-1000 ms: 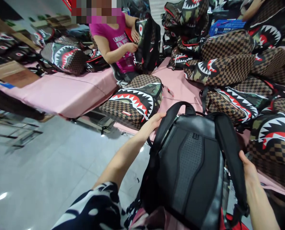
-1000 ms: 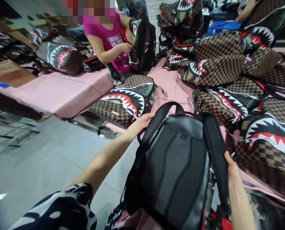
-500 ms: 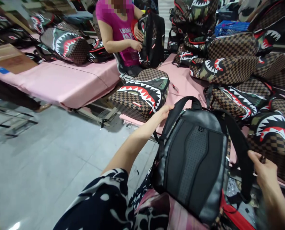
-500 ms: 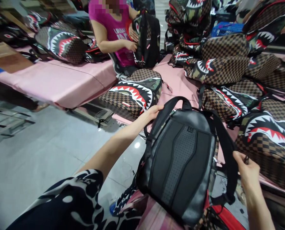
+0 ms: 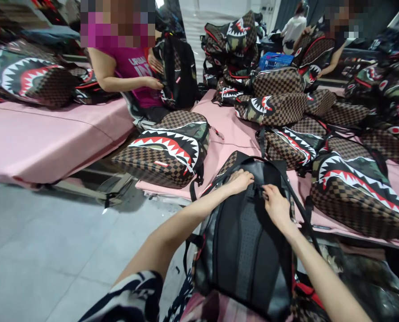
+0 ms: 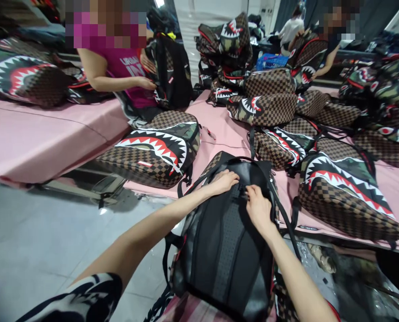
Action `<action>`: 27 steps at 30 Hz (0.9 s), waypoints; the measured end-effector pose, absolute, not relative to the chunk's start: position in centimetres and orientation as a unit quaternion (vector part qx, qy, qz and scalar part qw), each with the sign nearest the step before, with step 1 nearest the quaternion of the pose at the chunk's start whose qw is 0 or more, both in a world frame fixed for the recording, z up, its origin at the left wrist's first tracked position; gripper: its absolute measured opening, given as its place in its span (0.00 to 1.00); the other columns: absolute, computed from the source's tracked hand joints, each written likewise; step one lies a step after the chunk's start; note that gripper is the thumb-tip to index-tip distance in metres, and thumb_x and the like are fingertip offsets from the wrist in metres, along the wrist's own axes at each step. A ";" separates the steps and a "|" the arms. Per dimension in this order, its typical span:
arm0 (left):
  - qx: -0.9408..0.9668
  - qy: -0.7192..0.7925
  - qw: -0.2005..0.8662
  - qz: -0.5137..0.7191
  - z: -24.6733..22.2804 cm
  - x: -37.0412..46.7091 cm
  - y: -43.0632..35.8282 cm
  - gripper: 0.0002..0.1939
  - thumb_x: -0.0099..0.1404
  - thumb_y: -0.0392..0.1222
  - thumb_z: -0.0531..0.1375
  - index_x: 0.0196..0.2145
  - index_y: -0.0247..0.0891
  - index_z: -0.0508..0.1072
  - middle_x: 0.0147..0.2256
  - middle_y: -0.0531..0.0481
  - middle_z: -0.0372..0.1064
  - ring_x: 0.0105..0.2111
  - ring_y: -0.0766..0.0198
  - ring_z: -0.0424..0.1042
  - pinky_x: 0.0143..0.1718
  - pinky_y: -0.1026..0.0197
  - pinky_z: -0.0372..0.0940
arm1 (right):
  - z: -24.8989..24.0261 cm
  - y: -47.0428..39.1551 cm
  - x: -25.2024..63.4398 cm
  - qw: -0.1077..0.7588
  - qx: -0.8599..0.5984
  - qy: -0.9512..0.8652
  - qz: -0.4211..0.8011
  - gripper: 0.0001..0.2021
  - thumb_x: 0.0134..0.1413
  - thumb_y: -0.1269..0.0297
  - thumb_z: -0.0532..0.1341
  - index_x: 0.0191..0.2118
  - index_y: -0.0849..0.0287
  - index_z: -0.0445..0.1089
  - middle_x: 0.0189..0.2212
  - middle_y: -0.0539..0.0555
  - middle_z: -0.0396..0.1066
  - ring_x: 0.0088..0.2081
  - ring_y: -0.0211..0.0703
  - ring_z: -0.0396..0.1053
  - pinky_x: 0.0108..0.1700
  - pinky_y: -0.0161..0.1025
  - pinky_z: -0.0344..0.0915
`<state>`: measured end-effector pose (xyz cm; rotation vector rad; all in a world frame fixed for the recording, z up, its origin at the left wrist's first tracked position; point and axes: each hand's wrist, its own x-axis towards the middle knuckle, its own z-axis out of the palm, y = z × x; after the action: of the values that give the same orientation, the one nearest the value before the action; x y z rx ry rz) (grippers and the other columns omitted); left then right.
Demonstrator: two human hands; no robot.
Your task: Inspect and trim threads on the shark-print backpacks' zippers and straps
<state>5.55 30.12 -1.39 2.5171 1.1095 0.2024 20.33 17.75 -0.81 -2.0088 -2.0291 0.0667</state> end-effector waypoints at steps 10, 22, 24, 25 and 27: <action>0.847 0.463 0.250 -0.080 -0.7 8.8 33.2 0.25 0.53 0.64 0.55 0.28 0.38 0.75 0.32 0.44 0.74 0.36 0.53 0.72 0.37 0.59 0.64 | 0.6 22.2 26.2 0.002 -0.599 -0.795 0.098 0.17 0.58 0.54 0.52 0.27 0.60 0.68 0.25 0.54 0.71 0.28 0.41 0.69 0.28 0.33 0.53; 0.816 0.515 0.262 -0.033 0.0 8.3 29.0 0.14 0.61 0.47 0.56 0.25 0.35 0.72 0.22 0.48 0.69 0.26 0.61 0.71 0.30 0.63 0.63 | 0.1 15.2 25.6 0.092 -0.489 -0.863 0.088 0.11 0.58 0.72 0.49 0.27 0.60 0.64 0.26 0.51 0.63 0.26 0.36 0.64 0.29 0.32 0.55; 0.834 0.487 0.261 0.012 -0.2 6.3 25.9 0.16 0.65 0.47 0.51 0.26 0.37 0.71 0.22 0.51 0.67 0.25 0.64 0.68 0.29 0.64 0.61 | -0.8 14.4 26.6 0.078 -0.519 -0.845 0.104 0.11 0.54 0.77 0.49 0.32 0.60 0.67 0.30 0.52 0.65 0.29 0.36 0.66 0.31 0.32 0.58; 0.849 0.459 0.256 0.051 -0.6 5.3 24.2 0.16 0.66 0.45 0.49 0.27 0.37 0.70 0.23 0.52 0.67 0.25 0.65 0.67 0.30 0.64 0.61 | -1.5 14.0 27.1 0.077 -0.529 -0.837 0.118 0.13 0.51 0.80 0.48 0.35 0.60 0.67 0.33 0.52 0.66 0.30 0.36 0.67 0.32 0.33 0.59; 0.878 0.394 0.239 0.132 -2.1 3.6 21.0 0.15 0.67 0.42 0.48 0.27 0.38 0.69 0.26 0.51 0.68 0.29 0.65 0.66 0.34 0.63 0.61 | -3.0 13.1 28.0 0.084 -0.538 -0.826 0.147 0.19 0.47 0.83 0.48 0.41 0.58 0.67 0.37 0.52 0.67 0.34 0.37 0.68 0.36 0.33 0.61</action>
<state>3.56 21.02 -2.05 2.4040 1.0778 0.3613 27.95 13.14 -3.03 -1.6064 -2.4634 0.4391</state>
